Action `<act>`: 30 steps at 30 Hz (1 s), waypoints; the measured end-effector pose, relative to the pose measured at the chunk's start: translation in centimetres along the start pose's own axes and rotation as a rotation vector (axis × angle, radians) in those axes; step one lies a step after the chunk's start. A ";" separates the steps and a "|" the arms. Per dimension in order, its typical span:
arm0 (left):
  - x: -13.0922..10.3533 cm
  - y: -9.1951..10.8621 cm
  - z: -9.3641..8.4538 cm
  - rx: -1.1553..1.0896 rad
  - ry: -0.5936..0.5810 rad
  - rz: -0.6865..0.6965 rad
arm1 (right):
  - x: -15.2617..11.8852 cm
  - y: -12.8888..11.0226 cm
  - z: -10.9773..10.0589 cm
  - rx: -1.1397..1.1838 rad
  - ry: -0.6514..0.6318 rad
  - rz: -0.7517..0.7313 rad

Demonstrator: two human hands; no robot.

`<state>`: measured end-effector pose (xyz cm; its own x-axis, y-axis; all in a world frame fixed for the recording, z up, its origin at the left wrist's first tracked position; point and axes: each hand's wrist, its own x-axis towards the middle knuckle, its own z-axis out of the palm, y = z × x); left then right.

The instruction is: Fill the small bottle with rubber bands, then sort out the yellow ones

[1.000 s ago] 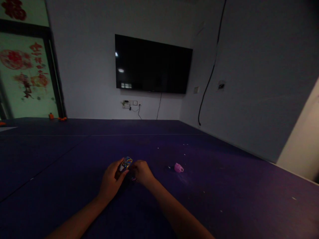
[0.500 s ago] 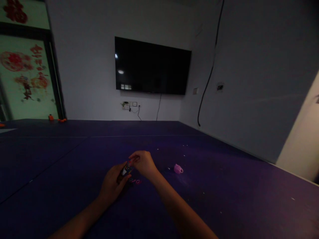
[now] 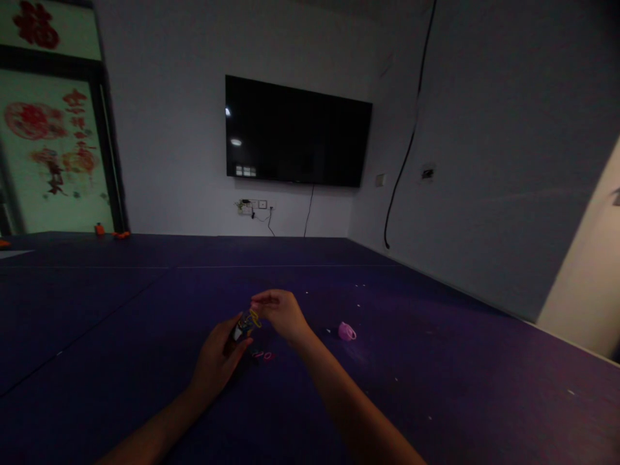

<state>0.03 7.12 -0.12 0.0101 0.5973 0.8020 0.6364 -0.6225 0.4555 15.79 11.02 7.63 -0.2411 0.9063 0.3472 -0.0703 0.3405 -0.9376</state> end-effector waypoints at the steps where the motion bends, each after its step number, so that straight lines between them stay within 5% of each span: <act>1: 0.0 -0.1 0.0 -0.004 0.009 -0.003 | 0.0 0.0 0.0 0.023 -0.012 0.003; 10: 0.1 0.0 -0.1 -0.013 -0.023 0.022 | -0.1 0.2 0.3 -0.089 0.022 -0.066; 15: 0.2 0.4 -0.6 -0.013 -0.001 -0.084 | 0.1 0.9 -1.1 -0.330 0.144 -0.117; 17: 0.3 0.3 -0.7 -0.020 0.023 -0.162 | -0.2 1.4 -1.9 -0.503 0.017 -0.075; 21: 0.6 -0.1 -0.7 -0.040 0.086 -0.256 | -1.3 2.3 -3.0 -0.738 -0.574 -0.005; 23: 0.7 -0.2 -0.7 -0.052 0.098 -0.261 | -1.6 2.5 -3.0 -0.839 -0.733 -0.015; 30: 0.7 0.1 -0.5 -0.029 0.097 -0.206 | -1.5 3.5 -1.9 -0.969 -0.633 -0.113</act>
<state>-0.28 7.28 0.67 -0.1923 0.6627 0.7238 0.5950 -0.5077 0.6230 17.77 11.36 3.85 -0.7405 0.6646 0.1002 0.5817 0.7084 -0.3997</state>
